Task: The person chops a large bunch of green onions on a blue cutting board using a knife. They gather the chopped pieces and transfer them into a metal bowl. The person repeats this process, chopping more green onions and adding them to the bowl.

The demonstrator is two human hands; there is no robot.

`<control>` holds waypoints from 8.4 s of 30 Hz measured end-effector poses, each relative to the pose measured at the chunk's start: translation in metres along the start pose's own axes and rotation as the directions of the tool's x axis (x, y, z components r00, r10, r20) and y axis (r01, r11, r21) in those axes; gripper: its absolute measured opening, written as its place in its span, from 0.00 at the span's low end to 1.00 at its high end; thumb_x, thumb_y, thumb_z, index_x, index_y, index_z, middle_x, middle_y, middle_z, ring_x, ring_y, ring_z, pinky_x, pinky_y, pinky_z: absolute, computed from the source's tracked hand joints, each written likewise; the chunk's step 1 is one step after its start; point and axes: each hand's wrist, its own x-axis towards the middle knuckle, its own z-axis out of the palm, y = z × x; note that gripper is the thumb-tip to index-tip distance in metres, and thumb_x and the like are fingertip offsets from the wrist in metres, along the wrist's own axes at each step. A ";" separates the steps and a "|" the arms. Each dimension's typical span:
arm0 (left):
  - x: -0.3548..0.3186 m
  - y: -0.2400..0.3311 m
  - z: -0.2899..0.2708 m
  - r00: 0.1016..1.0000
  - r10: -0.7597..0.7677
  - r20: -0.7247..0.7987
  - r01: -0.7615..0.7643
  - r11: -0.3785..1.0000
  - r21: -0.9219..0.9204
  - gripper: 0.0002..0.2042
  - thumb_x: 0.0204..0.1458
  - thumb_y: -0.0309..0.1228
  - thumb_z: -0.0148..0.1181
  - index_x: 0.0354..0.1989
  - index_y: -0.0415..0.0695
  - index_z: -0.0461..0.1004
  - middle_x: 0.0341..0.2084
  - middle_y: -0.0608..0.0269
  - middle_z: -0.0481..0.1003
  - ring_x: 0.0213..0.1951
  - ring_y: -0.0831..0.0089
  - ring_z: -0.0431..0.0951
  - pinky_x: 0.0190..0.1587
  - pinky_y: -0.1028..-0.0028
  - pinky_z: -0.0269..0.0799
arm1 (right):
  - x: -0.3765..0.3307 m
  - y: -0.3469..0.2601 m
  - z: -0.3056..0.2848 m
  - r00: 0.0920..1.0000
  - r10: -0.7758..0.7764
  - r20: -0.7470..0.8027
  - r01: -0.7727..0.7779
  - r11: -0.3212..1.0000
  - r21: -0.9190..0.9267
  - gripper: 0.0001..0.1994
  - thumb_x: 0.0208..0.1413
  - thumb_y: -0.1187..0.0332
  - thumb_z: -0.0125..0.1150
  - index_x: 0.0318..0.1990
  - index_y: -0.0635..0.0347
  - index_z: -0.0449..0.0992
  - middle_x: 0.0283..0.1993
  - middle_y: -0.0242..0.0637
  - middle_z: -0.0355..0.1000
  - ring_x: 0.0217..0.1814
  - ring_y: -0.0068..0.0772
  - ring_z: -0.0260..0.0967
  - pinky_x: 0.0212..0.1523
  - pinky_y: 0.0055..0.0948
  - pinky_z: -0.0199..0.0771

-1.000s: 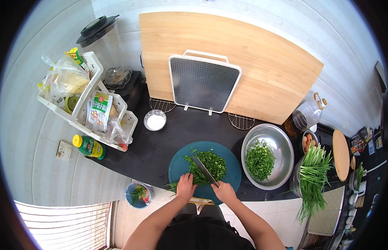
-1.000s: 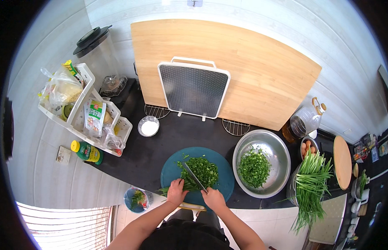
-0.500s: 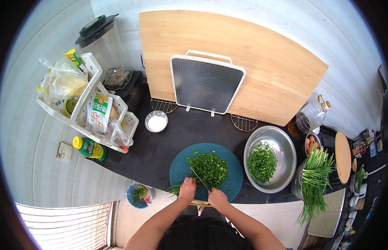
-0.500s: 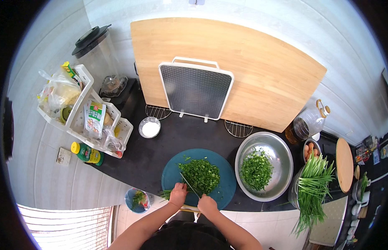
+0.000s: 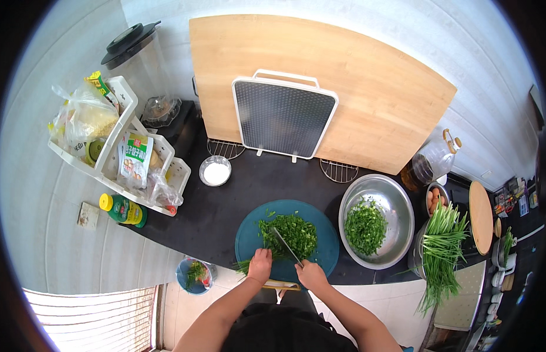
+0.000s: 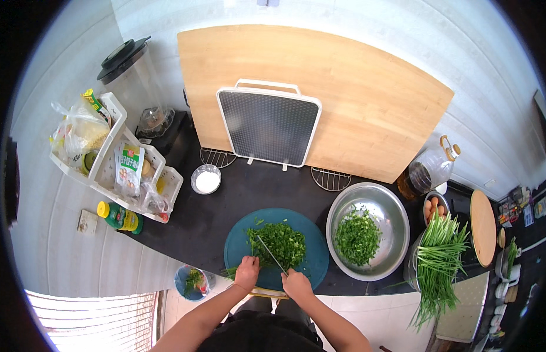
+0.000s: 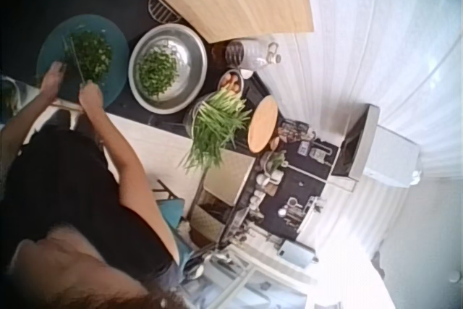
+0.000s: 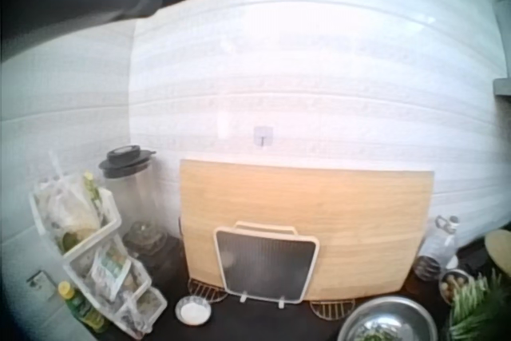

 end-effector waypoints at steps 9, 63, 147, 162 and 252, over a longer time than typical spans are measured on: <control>0.000 0.004 0.001 0.996 -0.053 0.078 0.053 0.999 0.004 0.08 0.47 0.23 0.50 0.34 0.34 0.72 0.30 0.58 0.67 0.39 0.63 0.68 0.36 0.71 0.72 | 0.007 -0.018 0.012 0.995 -0.010 0.104 0.022 0.993 -0.118 0.12 0.55 0.64 0.49 0.32 0.67 0.71 0.30 0.56 0.73 0.34 0.57 0.73 0.37 0.46 0.74; 0.006 -0.002 -0.007 0.994 0.040 0.100 -0.017 0.975 -0.223 0.11 0.37 0.22 0.52 0.33 0.39 0.74 0.32 0.58 0.70 0.41 0.61 0.70 0.37 0.69 0.73 | 0.050 -0.038 0.045 0.996 -0.058 0.071 0.068 0.987 -0.145 0.12 0.52 0.66 0.51 0.34 0.68 0.70 0.27 0.57 0.72 0.32 0.58 0.72 0.34 0.47 0.73; -0.012 -0.012 0.002 0.980 -0.192 0.043 0.196 0.933 -0.303 0.04 0.42 0.23 0.54 0.25 0.41 0.76 0.29 0.60 0.72 0.36 0.60 0.71 0.39 0.67 0.71 | 0.050 -0.049 0.046 0.984 -0.044 0.172 0.071 0.985 -0.156 0.18 0.56 0.59 0.49 0.29 0.67 0.76 0.31 0.55 0.74 0.37 0.55 0.73 0.37 0.45 0.74; -0.012 -0.009 0.002 0.971 -0.237 0.010 0.230 0.930 -0.288 0.05 0.40 0.22 0.53 0.24 0.40 0.75 0.29 0.59 0.73 0.37 0.60 0.72 0.40 0.66 0.70 | 0.005 -0.024 0.019 0.989 -0.098 0.114 0.113 0.984 -0.136 0.19 0.57 0.56 0.49 0.27 0.65 0.73 0.26 0.56 0.72 0.32 0.59 0.71 0.34 0.48 0.72; -0.025 -0.005 -0.003 0.986 -0.164 0.038 0.168 0.966 -0.195 0.12 0.40 0.22 0.52 0.36 0.39 0.75 0.32 0.60 0.70 0.39 0.61 0.69 0.39 0.68 0.72 | -0.004 -0.029 0.015 0.995 -0.095 0.030 0.096 0.994 -0.048 0.18 0.56 0.55 0.51 0.27 0.64 0.72 0.23 0.53 0.71 0.30 0.57 0.71 0.32 0.47 0.71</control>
